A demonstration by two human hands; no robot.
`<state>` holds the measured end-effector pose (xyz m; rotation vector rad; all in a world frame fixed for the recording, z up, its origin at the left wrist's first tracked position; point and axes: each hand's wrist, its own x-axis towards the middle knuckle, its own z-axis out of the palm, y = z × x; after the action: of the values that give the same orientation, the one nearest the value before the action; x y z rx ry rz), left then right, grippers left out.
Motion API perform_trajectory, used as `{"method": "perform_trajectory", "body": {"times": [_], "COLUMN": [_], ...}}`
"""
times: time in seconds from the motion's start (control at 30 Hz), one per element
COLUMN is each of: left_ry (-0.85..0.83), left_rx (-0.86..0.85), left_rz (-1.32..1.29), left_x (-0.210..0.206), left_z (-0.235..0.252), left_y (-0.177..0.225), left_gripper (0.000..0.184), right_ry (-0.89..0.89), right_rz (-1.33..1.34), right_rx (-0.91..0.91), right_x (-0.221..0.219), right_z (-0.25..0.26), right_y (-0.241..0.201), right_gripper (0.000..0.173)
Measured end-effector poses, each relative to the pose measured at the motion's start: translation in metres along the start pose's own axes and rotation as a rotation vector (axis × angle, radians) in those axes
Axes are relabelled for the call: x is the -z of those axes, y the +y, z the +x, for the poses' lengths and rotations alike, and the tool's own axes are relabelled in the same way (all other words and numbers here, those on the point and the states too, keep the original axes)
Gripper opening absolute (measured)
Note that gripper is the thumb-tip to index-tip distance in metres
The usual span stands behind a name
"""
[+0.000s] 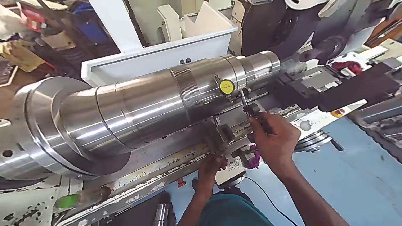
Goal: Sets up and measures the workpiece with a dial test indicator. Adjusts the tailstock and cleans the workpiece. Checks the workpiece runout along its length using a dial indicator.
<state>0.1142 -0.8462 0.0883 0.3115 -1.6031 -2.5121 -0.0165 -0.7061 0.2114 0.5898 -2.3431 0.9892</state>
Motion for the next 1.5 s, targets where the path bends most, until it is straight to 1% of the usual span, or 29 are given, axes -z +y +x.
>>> {"method": "perform_trajectory", "body": {"times": [0.1,0.37,0.93,1.5], "left_ry": [0.001,0.002,0.0,0.011], "left_rx": [0.009,0.013,0.021,0.027], "left_rz": [-0.017,-0.013,0.011,0.015], "left_x": [0.0006,0.0014,0.0013,-0.0024], "left_z": [0.0001,0.0007,0.0071,0.0088], "left_y": [-0.0002,-0.0017,-0.0042,-0.0047], "left_gripper": [0.026,0.025,0.027,0.025], "right_ry": [0.014,0.002,-0.015,-0.032], "right_rz": [-0.017,-0.034,-0.053,-0.045], "right_rx": [0.035,0.047,0.048,0.032], "right_x": [-0.0009,-0.0005,-0.0003,-0.0001], "right_z": [0.0011,0.0018,0.0038,0.0033], "right_y": [0.0007,-0.0014,-0.0025,-0.0015], "right_gripper": [0.019,0.02,0.021,0.022]}}
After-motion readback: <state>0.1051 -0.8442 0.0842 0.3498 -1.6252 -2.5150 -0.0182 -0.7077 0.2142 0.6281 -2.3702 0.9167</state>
